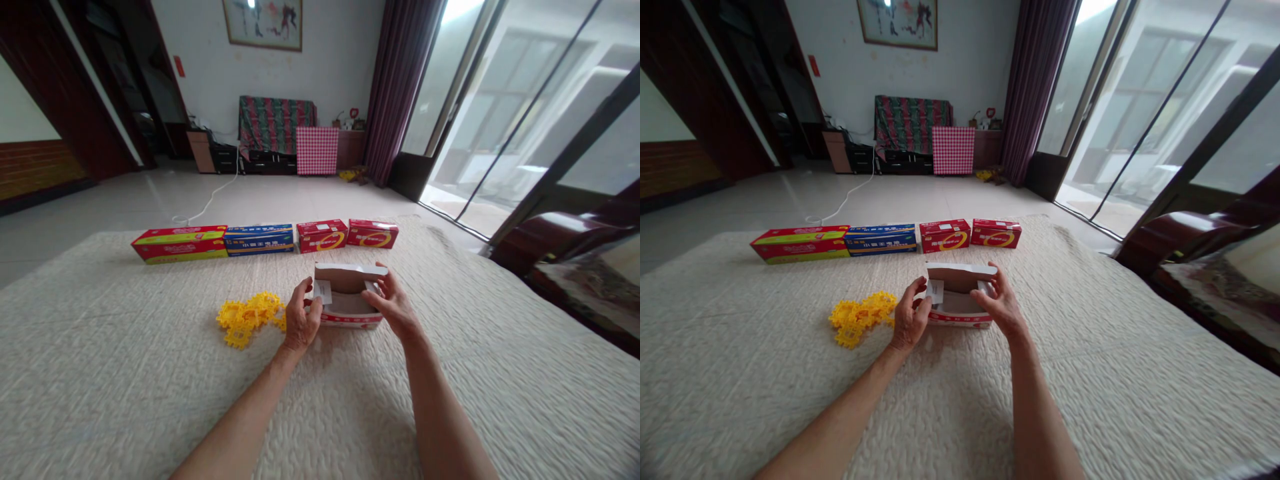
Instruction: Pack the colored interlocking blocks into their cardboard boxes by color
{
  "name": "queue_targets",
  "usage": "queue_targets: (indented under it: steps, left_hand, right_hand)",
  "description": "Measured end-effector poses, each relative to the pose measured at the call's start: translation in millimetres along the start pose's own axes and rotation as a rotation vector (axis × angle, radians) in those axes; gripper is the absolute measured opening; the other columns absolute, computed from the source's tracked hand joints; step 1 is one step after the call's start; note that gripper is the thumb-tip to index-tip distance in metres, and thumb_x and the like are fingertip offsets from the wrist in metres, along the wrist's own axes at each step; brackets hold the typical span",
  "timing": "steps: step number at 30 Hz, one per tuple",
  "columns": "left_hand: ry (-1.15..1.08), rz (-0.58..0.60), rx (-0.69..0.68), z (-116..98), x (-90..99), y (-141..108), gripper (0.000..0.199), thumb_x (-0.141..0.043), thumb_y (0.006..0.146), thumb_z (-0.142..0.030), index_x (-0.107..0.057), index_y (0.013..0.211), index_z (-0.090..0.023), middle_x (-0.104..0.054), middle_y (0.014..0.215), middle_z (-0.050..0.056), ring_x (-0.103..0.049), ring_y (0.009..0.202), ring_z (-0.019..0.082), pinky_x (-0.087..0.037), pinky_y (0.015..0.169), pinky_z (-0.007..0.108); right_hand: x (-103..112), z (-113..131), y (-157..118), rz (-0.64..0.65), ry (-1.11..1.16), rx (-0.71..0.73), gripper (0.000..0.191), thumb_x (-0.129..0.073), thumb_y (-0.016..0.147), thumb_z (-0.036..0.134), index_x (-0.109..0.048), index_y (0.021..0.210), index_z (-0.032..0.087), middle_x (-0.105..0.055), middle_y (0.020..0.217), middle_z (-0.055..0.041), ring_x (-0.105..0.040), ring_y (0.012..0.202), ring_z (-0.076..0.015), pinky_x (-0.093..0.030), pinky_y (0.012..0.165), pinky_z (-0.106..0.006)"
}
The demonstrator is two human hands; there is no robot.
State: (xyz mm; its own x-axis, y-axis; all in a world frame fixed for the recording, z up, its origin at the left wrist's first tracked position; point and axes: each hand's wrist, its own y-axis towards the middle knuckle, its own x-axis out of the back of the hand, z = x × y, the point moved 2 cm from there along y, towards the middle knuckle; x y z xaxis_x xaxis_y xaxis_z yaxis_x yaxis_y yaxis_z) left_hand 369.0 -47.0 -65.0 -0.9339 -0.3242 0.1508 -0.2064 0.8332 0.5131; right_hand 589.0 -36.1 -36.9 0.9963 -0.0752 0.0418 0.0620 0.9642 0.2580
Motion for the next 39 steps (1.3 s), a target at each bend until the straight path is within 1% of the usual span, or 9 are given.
queue_targets:
  steps: [3,6,8,11,16,20,24,32,39]
  left_hand:
    - [-0.036,0.008,0.024,0.7,-0.5,0.6,0.042,-0.056,0.082,-0.023,-0.057,0.123,-0.015,-0.065,0.119,0.015,-0.064,0.105,0.023,-0.056,0.074,0.03]
    - [-0.056,0.011,0.027,1.5,-0.5,0.9,0.04,-0.058,0.082,-0.025,-0.058,0.121,-0.016,-0.066,0.118,0.014,-0.065,0.104,0.023,-0.056,0.074,0.031]
    - [-0.067,0.019,0.019,1.1,0.3,0.3,0.04,-0.057,0.083,-0.025,-0.058,0.122,-0.017,-0.066,0.119,0.013,-0.065,0.105,0.023,-0.056,0.076,0.032]
    - [-0.094,0.035,-0.019,-1.4,3.3,-1.4,0.039,-0.053,0.087,-0.025,-0.057,0.124,-0.018,-0.065,0.123,0.012,-0.063,0.11,0.023,-0.056,0.084,0.033]
    - [-0.081,0.039,-0.172,-5.4,7.9,-1.9,0.036,-0.046,0.092,-0.028,-0.058,0.125,-0.018,-0.062,0.128,0.012,-0.058,0.119,0.023,-0.05,0.099,0.038]
    - [-0.022,0.014,-0.308,-3.5,6.9,-0.7,0.028,-0.046,0.094,-0.028,-0.065,0.111,-0.018,-0.064,0.124,0.011,-0.057,0.121,0.023,-0.047,0.104,0.04]
    - [0.013,-0.008,-0.315,-0.4,4.8,-0.4,0.024,-0.047,0.095,-0.028,-0.067,0.103,-0.019,-0.066,0.12,0.011,-0.061,0.116,0.021,-0.05,0.1,0.038]
    - [0.082,-0.008,-0.341,-1.4,4.1,2.2,0.026,-0.044,0.097,-0.029,-0.066,0.108,-0.018,-0.067,0.117,0.012,-0.061,0.114,0.02,-0.049,0.101,0.038]
    - [0.169,-0.001,-0.345,1.6,5.3,4.6,0.029,-0.045,0.097,-0.037,-0.066,0.107,-0.019,-0.069,0.109,0.01,-0.064,0.106,0.02,-0.052,0.096,0.038]
  right_hand:
    - [2.0,2.7,-5.9,0.077,0.033,-0.014,0.068,-0.076,0.069,0.048,-0.05,0.129,0.029,-0.063,0.122,-0.0076,-0.059,0.115,-0.0279,-0.05,0.092,-0.041]
    - [5.2,1.9,-9.3,-0.009,0.024,0.009,0.043,-0.066,0.077,0.056,-0.06,0.107,0.025,-0.062,0.125,-0.009,-0.06,0.111,-0.0274,-0.052,0.084,-0.037]
    - [4.8,1.5,-10.3,-0.045,-0.014,0.021,0.037,-0.066,0.077,0.056,-0.061,0.096,0.024,-0.059,0.131,-0.0098,-0.06,0.109,-0.0273,-0.052,0.081,-0.036]
    - [2.6,1.8,-11.1,-0.028,-0.073,0.015,0.033,-0.069,0.075,0.051,-0.061,0.089,0.023,-0.057,0.132,-0.0101,-0.062,0.101,-0.0265,-0.051,0.075,-0.035]
    - [4.2,1.4,-11.2,-0.013,-0.145,0.074,0.024,-0.067,0.076,0.044,-0.064,0.089,0.024,-0.059,0.13,-0.0089,-0.058,0.111,-0.0283,-0.049,0.082,-0.037]
    - [5.6,-4.4,-10.0,0.003,-0.175,0.113,0.02,-0.067,0.075,0.038,-0.065,0.087,0.023,-0.059,0.128,-0.0097,-0.054,0.12,-0.0297,-0.046,0.093,-0.042]
    - [5.3,-10.2,-9.0,0.003,-0.211,0.146,0.018,-0.067,0.075,0.036,-0.066,0.087,0.023,-0.059,0.127,-0.0101,-0.055,0.12,-0.0295,-0.044,0.096,-0.044]
    - [2.3,-8.4,-10.0,-0.024,-0.281,0.179,0.02,-0.064,0.08,0.041,-0.066,0.09,0.023,-0.059,0.125,-0.0105,-0.055,0.119,-0.0282,-0.044,0.1,-0.047]
    - [-4.8,1.4,-14.8,0.062,-0.358,0.199,0.037,-0.072,0.076,0.047,-0.067,0.106,0.026,-0.051,0.136,-0.0099,-0.053,0.123,-0.0293,-0.049,0.097,-0.047]
